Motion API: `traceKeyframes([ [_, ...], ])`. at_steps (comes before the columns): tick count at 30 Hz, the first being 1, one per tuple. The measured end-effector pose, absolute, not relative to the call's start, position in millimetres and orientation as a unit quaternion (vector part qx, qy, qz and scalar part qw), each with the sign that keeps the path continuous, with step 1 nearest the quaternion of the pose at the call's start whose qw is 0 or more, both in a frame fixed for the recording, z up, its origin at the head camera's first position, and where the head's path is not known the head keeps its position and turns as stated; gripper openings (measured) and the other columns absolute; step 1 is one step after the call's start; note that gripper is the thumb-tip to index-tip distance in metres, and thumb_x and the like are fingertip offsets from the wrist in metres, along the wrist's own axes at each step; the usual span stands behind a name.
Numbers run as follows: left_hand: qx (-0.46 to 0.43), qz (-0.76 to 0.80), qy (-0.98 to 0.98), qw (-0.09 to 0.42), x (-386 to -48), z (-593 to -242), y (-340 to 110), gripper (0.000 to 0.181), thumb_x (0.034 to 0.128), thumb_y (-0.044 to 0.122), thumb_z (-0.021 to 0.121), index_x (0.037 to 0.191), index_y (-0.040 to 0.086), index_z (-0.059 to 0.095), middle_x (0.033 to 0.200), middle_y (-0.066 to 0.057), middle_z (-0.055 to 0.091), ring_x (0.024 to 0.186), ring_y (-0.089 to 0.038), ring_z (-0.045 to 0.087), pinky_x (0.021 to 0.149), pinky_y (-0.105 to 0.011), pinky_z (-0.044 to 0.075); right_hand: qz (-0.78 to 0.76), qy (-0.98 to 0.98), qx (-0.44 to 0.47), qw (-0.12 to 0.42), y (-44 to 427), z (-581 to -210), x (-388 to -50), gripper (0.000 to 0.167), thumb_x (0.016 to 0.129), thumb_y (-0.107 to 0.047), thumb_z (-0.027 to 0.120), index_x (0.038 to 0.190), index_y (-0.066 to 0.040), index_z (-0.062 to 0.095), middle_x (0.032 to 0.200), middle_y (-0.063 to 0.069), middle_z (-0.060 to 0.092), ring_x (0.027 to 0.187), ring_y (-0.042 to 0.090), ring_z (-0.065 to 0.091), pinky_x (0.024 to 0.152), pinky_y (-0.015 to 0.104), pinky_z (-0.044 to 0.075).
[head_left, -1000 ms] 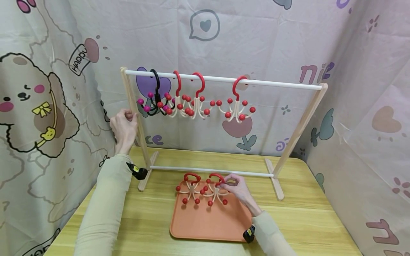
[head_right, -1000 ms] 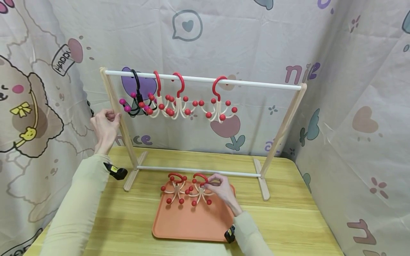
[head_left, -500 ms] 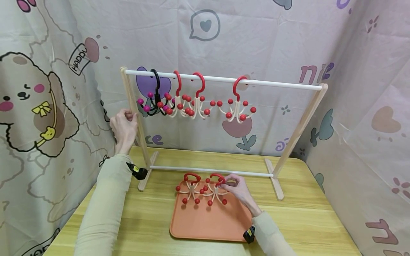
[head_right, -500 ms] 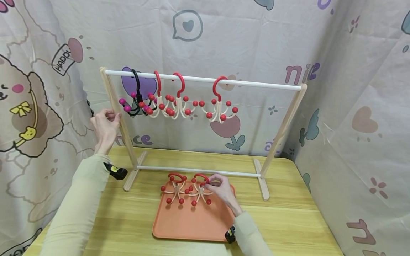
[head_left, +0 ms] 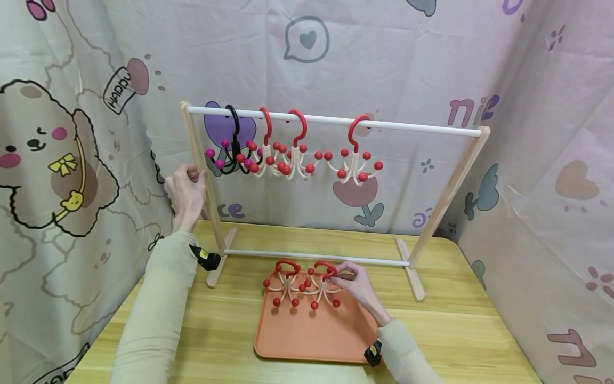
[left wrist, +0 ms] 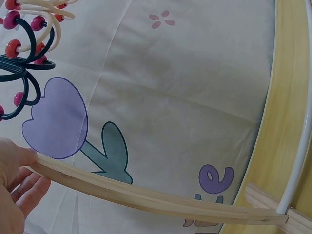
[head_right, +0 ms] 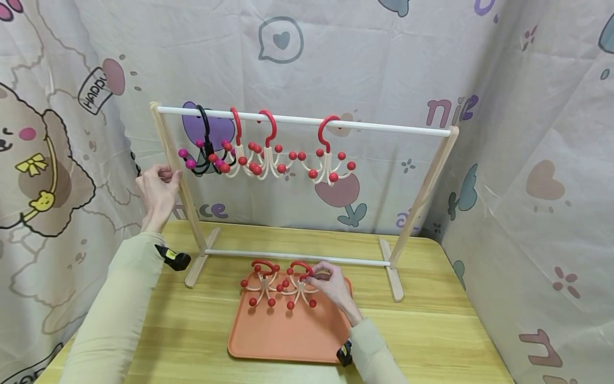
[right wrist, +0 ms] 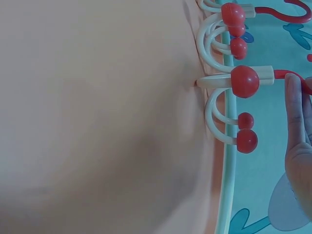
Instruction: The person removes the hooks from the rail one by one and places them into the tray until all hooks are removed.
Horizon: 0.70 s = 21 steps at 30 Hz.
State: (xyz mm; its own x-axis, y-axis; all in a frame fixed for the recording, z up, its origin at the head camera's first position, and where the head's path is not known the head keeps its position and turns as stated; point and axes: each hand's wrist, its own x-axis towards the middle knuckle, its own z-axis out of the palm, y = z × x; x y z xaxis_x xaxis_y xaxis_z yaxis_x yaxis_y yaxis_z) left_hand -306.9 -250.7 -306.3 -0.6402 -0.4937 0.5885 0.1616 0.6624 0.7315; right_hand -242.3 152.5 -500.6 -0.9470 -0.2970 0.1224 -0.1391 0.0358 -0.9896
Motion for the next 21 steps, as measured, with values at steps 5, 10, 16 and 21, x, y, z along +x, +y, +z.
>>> traceKeyframes([
  [5,0.102,-0.397,-0.814,0.411,-306.8,-306.6,-251.0,0.025,0.0959,0.012,0.066,0.111,-0.009,0.069,0.106,-0.028,0.073,0.099,-0.042,0.067,0.097,-0.049,0.048,-0.678,0.717,-0.151,0.059,152.2,-499.4,-241.2,0.028,0.087,0.002,0.072,0.105,0.018,0.056,0.112,0.041,0.065,0.084,0.007,0.076,0.083,0.039,0.061],
  [10,0.101,-0.395,-0.814,0.413,-307.4,-306.7,-251.3,0.025,0.0958,0.011,0.066,0.111,-0.009,0.07,0.106,-0.029,0.073,0.099,-0.042,0.068,0.096,-0.049,0.049,-0.678,0.715,-0.16,0.058,153.1,-499.1,-241.1,0.029,0.088,0.002,0.072,0.105,0.018,0.056,0.113,0.042,0.064,0.085,0.008,0.076,0.084,0.039,0.061],
  [16,0.1,-0.39,-0.814,0.419,-308.5,-307.3,-251.9,0.025,0.0951,0.011,0.067,0.11,-0.008,0.07,0.104,-0.028,0.074,0.097,-0.042,0.068,0.094,-0.049,0.048,-0.672,0.719,-0.169,0.052,153.8,-499.1,-241.1,0.028,0.088,0.001,0.072,0.104,0.018,0.058,0.112,0.042,0.064,0.085,0.01,0.076,0.083,0.041,0.062],
  [21,0.099,-0.391,-0.813,0.42,-308.6,-307.1,-252.2,0.024,0.095,0.011,0.067,0.11,-0.008,0.07,0.104,-0.028,0.074,0.097,-0.042,0.068,0.094,-0.049,0.048,-0.67,0.722,-0.165,0.054,153.4,-498.2,-241.1,0.028,0.087,0.001,0.073,0.104,0.017,0.058,0.112,0.041,0.065,0.085,0.01,0.076,0.083,0.041,0.062],
])
